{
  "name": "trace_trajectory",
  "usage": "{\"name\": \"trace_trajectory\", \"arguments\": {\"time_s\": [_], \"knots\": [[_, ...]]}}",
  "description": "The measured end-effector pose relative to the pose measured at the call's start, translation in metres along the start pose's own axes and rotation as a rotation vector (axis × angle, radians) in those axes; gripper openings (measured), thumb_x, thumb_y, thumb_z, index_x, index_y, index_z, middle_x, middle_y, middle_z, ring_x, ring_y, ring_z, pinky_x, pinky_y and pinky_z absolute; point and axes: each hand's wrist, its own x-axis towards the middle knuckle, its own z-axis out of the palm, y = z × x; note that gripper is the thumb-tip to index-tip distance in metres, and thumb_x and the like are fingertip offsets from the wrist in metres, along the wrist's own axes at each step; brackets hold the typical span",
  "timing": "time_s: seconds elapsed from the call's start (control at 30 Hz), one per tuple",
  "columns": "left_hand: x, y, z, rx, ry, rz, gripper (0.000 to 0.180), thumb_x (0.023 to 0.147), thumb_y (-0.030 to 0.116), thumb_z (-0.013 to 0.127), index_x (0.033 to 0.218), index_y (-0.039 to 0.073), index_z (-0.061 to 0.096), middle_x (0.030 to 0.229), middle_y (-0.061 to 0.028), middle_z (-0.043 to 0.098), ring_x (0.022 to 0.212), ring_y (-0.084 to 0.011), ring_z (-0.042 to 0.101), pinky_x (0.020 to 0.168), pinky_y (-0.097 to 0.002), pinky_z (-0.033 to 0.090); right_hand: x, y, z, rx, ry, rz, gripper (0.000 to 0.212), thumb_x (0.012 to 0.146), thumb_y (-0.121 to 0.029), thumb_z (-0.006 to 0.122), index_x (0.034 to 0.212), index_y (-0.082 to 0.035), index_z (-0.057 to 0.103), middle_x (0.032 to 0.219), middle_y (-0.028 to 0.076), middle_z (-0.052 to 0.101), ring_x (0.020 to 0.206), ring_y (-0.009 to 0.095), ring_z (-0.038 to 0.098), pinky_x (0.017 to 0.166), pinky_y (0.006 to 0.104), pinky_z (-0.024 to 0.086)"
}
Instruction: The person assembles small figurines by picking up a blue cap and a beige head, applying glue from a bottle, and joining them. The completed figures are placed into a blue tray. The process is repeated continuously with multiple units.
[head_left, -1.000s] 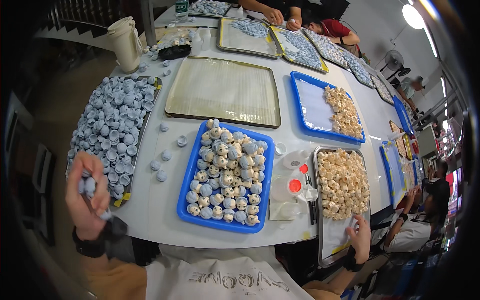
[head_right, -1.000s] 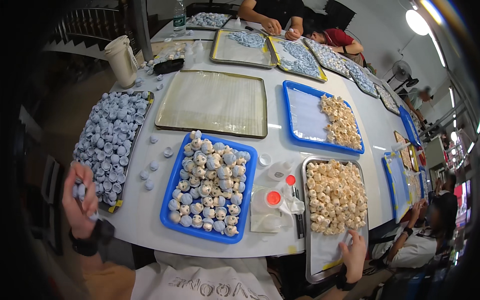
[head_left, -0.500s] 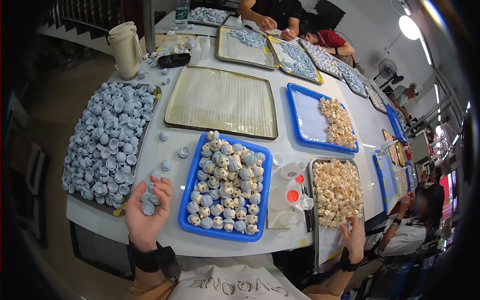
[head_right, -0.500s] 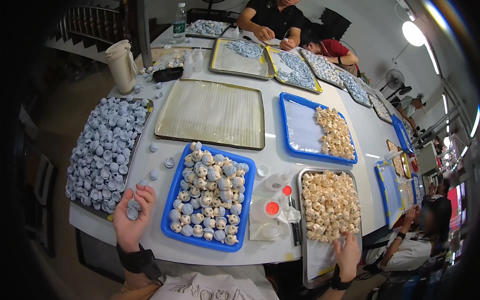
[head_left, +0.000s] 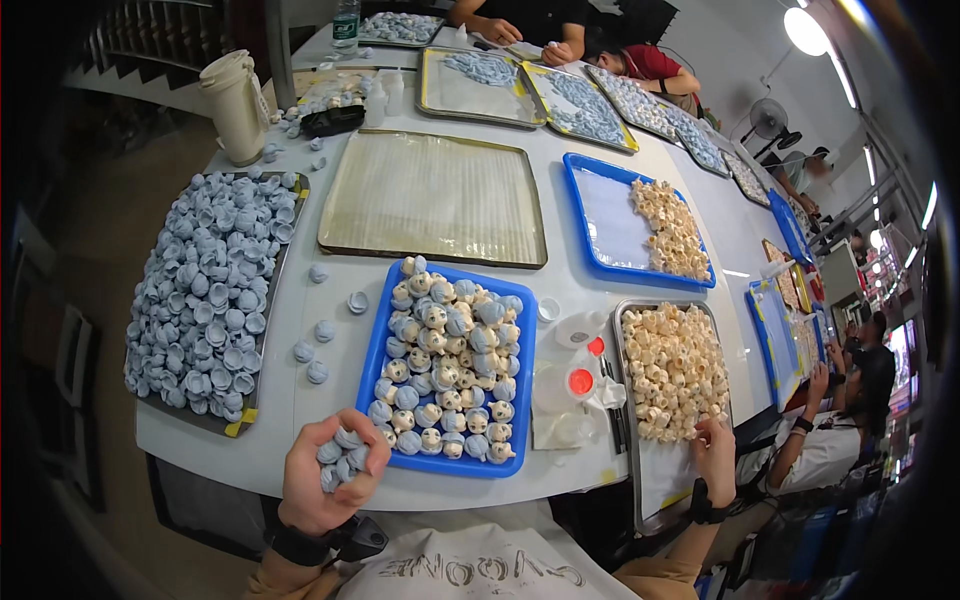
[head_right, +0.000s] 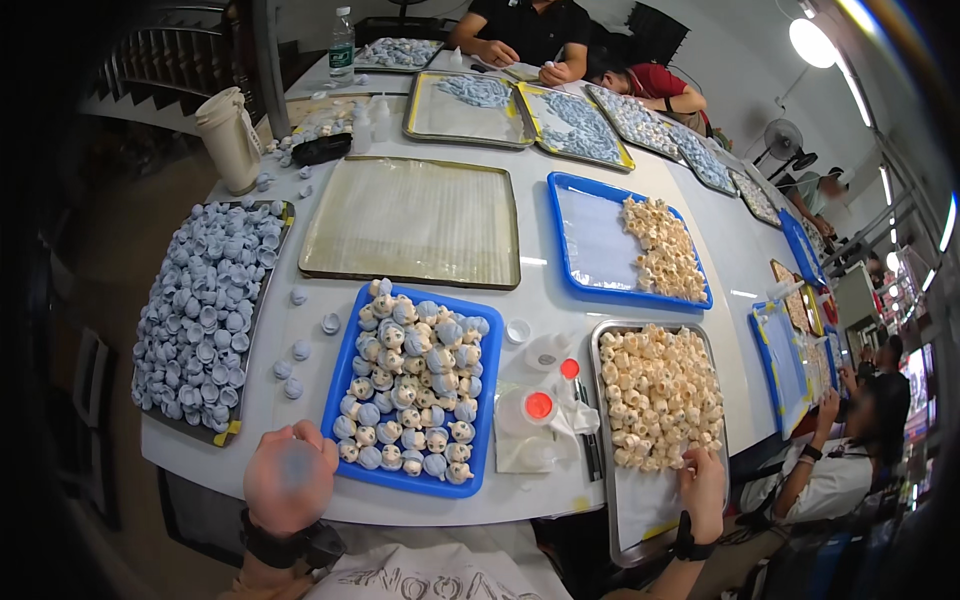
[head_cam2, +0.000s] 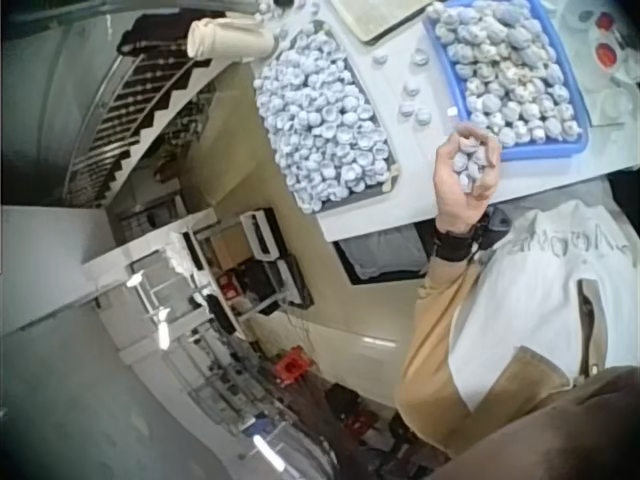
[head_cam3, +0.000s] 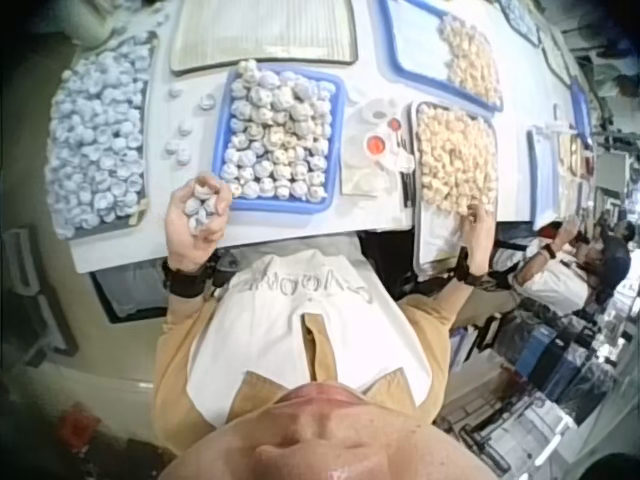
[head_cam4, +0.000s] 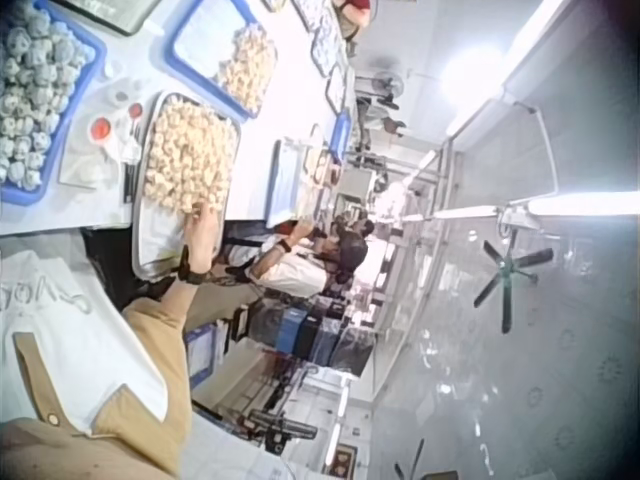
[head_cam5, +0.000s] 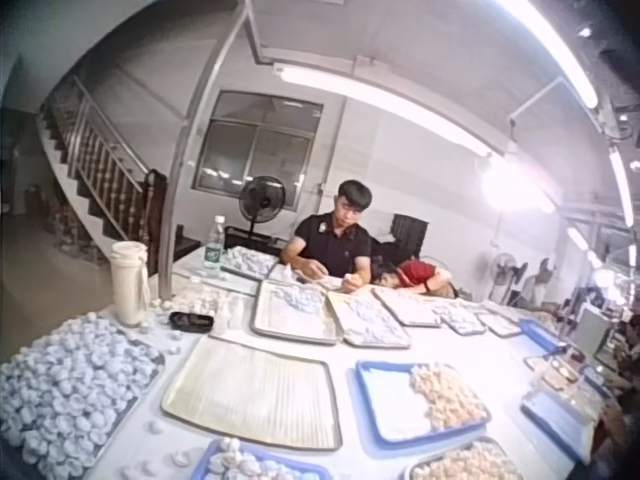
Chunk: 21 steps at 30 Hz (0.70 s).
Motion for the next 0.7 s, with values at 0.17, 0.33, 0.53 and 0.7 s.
{"name": "trace_trajectory", "arguments": {"time_s": [0.17, 0.33, 0.53, 0.7], "knots": [[0.0, -0.013, 0.005, 0.22, 0.03, -0.006, 0.025, 0.088, 0.026, 0.045, 0.095, 0.002, 0.047, 0.073, -0.0156, 0.051, 0.041, -0.0119, 0.034, 0.038, -0.0234, 0.03, -0.009, -0.017, -0.003, -0.013, 0.046, 0.0, 0.021, 0.065, 0.006, 0.062, 0.086, 0.001, 0.059, 0.077, 0.016, 0.056, 0.069, 0.03, 0.058, 0.062, 0.037, 0.046], [-0.003, -0.02, 0.009, 0.414, -0.025, 0.023, 0.025, 0.084, 0.022, 0.055, 0.096, 0.001, 0.049, 0.076, -0.0132, 0.053, 0.048, -0.0114, 0.04, 0.043, -0.0224, 0.033, -0.019, -0.004, -0.008, -0.125, -0.016, 0.011, 0.024, 0.068, 0.004, 0.062, 0.092, 0.001, 0.059, 0.079, 0.015, 0.055, 0.066, 0.029, 0.057, 0.062, 0.0367, 0.045], [-0.004, -0.032, 0.013, 0.539, -0.063, -0.125, 0.033, 0.088, 0.018, 0.055, 0.115, -0.001, 0.054, 0.085, -0.0089, 0.057, 0.058, -0.0067, 0.043, 0.051, -0.0187, 0.035, -0.046, -0.12, -0.043, 0.282, 0.252, -0.12, 0.025, 0.071, 0.003, 0.061, 0.095, 0.0, 0.06, 0.086, 0.012, 0.054, 0.071, 0.021, 0.056, 0.063, 0.0304, 0.045], [-0.005, -0.041, 0.027, 0.826, -0.215, -0.242, 0.036, 0.088, 0.013, 0.057, 0.121, 0.001, 0.051, 0.101, -0.0052, 0.058, 0.084, -0.0084, 0.053, 0.075, -0.0214, 0.042, -0.061, -0.221, -0.007, 1.049, -0.098, -0.624, 0.023, 0.066, 0.006, 0.068, 0.087, -0.005, 0.067, 0.096, 0.015, 0.064, 0.078, 0.023, 0.064, 0.067, 0.0274, 0.051]]}}
